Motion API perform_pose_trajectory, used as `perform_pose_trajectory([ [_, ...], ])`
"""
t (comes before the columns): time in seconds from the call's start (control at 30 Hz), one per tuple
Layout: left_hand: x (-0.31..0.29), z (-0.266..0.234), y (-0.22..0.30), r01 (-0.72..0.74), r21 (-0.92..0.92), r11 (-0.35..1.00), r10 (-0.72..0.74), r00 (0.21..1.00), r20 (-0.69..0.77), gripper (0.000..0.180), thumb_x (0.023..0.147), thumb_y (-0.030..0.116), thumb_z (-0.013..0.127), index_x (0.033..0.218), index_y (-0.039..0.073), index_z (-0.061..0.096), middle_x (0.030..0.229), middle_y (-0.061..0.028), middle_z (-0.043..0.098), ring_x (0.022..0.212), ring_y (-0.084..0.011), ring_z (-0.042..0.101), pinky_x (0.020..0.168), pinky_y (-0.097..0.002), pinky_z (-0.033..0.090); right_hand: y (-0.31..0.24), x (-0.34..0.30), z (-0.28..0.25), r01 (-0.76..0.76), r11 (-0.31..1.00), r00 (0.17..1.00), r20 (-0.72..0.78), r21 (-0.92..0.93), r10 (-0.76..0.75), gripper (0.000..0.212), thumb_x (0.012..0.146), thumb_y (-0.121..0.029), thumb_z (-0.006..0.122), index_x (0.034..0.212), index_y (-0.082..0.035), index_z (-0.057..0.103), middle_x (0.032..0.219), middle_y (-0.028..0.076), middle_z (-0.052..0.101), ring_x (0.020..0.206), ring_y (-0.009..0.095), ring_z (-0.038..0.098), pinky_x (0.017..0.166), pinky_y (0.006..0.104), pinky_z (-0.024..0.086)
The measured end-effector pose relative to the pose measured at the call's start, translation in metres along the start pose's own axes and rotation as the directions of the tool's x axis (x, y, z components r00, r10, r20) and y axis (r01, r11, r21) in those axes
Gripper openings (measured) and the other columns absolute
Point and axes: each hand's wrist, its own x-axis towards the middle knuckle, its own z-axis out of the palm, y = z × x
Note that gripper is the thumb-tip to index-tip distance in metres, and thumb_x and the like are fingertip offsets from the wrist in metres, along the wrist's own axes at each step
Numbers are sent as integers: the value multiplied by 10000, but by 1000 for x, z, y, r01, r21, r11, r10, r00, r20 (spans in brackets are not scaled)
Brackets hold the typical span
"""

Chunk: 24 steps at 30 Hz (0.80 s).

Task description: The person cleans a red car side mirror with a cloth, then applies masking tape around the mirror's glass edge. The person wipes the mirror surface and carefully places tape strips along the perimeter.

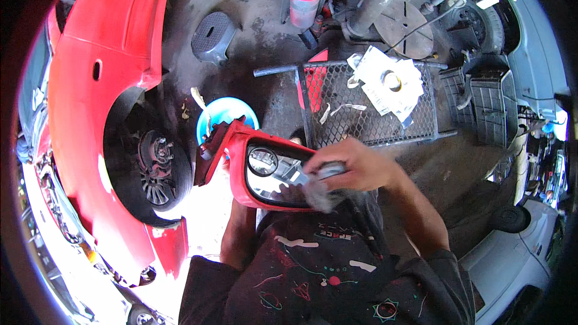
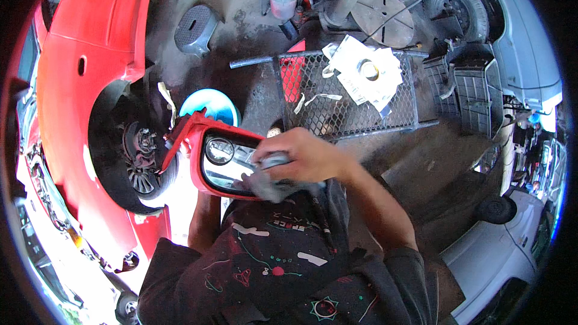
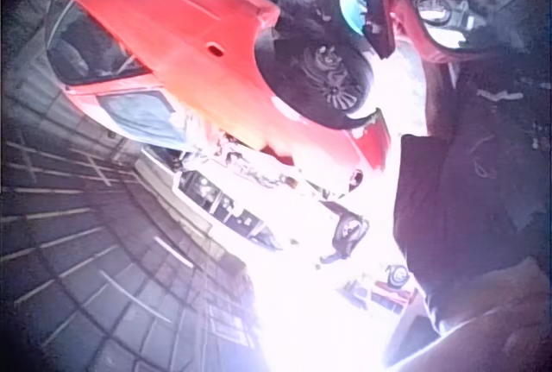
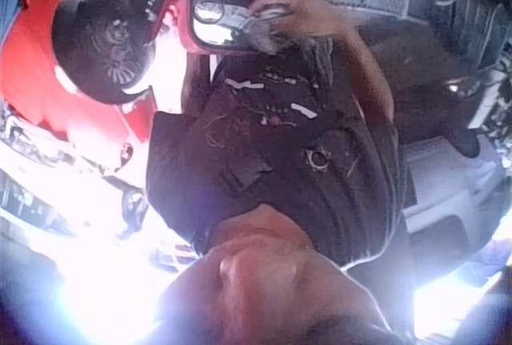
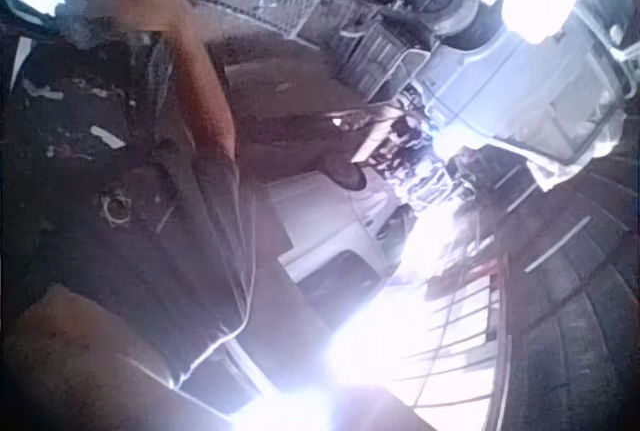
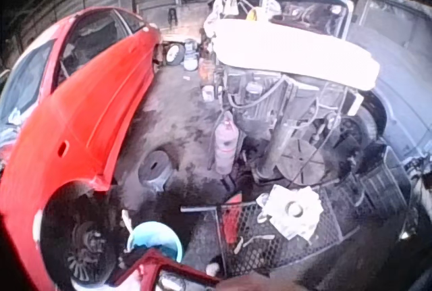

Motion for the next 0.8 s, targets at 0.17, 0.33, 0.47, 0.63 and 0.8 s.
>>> perform_pose_trajectory([
  [0.17, 3, -6, -7, -29, 139, 990, 46, 992, -121, 852, 768, 644, 573, 1352, 44, 414, 1258, -179, 536, 1118, -322, 558, 957, -499, 455, 8, 35, 61, 82, 911, 950, -244, -404, -194, 277, 700, -142, 754, 947, -86, 642, 821, 100, 610, 782, 300, 634, 694, 376, 509],
  [0.33, -5, -8, -8, -84, 45, 995, 84, 996, -8, 779, 805, 624, 541, 1329, 58, 437, 1239, -167, 550, 1077, -320, 580, 934, -497, 473, 19, -5, 55, -49, 932, 987, -161, -360, -10, 236, 694, -135, 735, 903, -99, 632, 790, 84, 590, 737, 297, 624, 634, 395, 499],
  [0.47, 7, -21, 1, -92, 37, 995, 98, 964, -246, 497, 846, 386, 593, 1170, 11, 555, 1088, -151, 637, 979, -290, 633, 912, -473, 492, 21, 9, 67, 76, 916, 958, -227, -395, -178, 233, 686, -146, 710, 896, -94, 622, 816, 90, 601, 749, 299, 627, 618, 408, 493],
  [0.63, 6, -21, -12, -108, -53, 993, 91, 961, -261, 438, 775, 347, 683, 1064, 30, 590, 980, -126, 672, 852, -283, 653, 807, -451, 525, 16, 61, 85, 9, 816, 857, -416, -578, -303, 220, 651, -146, 718, 799, -81, 569, 759, 79, 568, 685, 306, 601, 581, 419, 469],
  [0.8, -2, -18, -17, -103, -119, 988, 67, 958, -280, 535, 760, 383, 691, 1130, 19, 557, 1013, -156, 654, 879, -322, 644, 830, -466, 519, 6, 37, 64, -104, 891, 951, -307, -442, -41, 181, 692, -100, 704, 845, -75, 610, 780, 106, 593, 749, 318, 623, 650, 397, 499],
])
